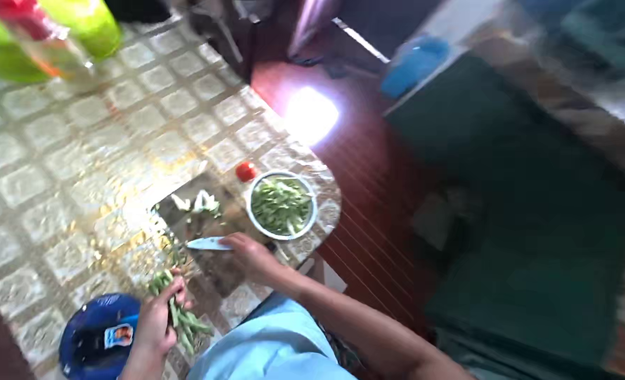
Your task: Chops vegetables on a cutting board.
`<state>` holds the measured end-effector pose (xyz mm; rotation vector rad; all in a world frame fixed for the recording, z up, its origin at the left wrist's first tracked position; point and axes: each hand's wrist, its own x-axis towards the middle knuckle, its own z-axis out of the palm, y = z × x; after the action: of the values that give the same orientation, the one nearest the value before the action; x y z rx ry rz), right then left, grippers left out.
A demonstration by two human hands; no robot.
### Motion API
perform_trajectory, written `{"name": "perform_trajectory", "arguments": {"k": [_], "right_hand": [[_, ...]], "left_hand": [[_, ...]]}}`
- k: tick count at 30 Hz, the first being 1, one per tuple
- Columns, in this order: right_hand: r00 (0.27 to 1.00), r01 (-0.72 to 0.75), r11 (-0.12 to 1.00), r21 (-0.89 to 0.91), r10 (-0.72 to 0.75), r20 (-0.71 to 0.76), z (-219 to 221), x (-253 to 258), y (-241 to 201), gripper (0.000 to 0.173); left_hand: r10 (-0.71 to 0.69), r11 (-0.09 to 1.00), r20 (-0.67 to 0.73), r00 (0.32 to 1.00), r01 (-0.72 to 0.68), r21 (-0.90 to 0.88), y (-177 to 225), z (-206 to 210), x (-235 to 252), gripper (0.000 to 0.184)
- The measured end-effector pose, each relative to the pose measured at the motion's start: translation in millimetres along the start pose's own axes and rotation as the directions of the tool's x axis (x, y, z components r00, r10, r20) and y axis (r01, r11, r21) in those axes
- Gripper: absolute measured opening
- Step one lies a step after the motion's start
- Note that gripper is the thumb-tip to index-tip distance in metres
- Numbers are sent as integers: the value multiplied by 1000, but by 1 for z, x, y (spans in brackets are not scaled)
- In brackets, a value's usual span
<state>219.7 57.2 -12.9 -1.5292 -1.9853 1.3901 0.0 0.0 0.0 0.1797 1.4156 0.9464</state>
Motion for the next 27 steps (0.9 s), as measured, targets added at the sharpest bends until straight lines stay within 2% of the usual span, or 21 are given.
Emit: {"name": "perform_trajectory", "arguments": {"k": [2, 4, 6, 8, 11, 15, 18, 21, 23, 25, 27], "right_hand": [[1000, -17, 971, -237, 17, 0, 11, 1, 47, 41], [1000, -27, 920, -391, 20, -21, 23, -1, 77, 47], [997, -77, 872, -484, 72, -30, 29, 2, 86, 51], [997, -76, 841, -536, 55, -55, 35, 7, 88, 48], [1000, -26, 806, -592, 17, -22, 40, 6, 88, 37], [997, -75, 859, -506, 74, -22, 43, 2, 78, 38], [967, -245, 930, -275, 254, -2, 36, 3, 51, 44], [957, -291, 948, -132, 288, -43, 37, 4, 45, 37], [961, -275, 944, -180, 275, -23, 40, 5, 47, 36], [969, -239, 933, -268, 248, -1, 48, 5, 52, 50], [972, -212, 912, -351, 233, 19, 56, 8, 55, 59]], "left_hand": [[-8, 1000, -83, 997, 10, 24, -3, -7, 12, 15], [-7, 997, -121, 993, 15, 71, -10, -9, 20, 15], [20, 979, -120, 993, 6, 205, -18, -6, 28, 18], [62, 924, -71, 996, -31, 380, -25, -3, 36, 24], [90, 883, -17, 996, -72, 465, -30, 2, 42, 27], [87, 895, -29, 996, -65, 442, -31, -7, 40, 26], [74, 918, -86, 993, -35, 394, -36, -20, 34, 23], [79, 913, -174, 982, -1, 407, -47, -38, 27, 24], [136, 858, -216, 967, -6, 514, -56, -49, 26, 32], [180, 747, -207, 961, 3, 664, -59, -55, 29, 38], [216, 605, -141, 966, -19, 796, -58, -52, 34, 40]]}}
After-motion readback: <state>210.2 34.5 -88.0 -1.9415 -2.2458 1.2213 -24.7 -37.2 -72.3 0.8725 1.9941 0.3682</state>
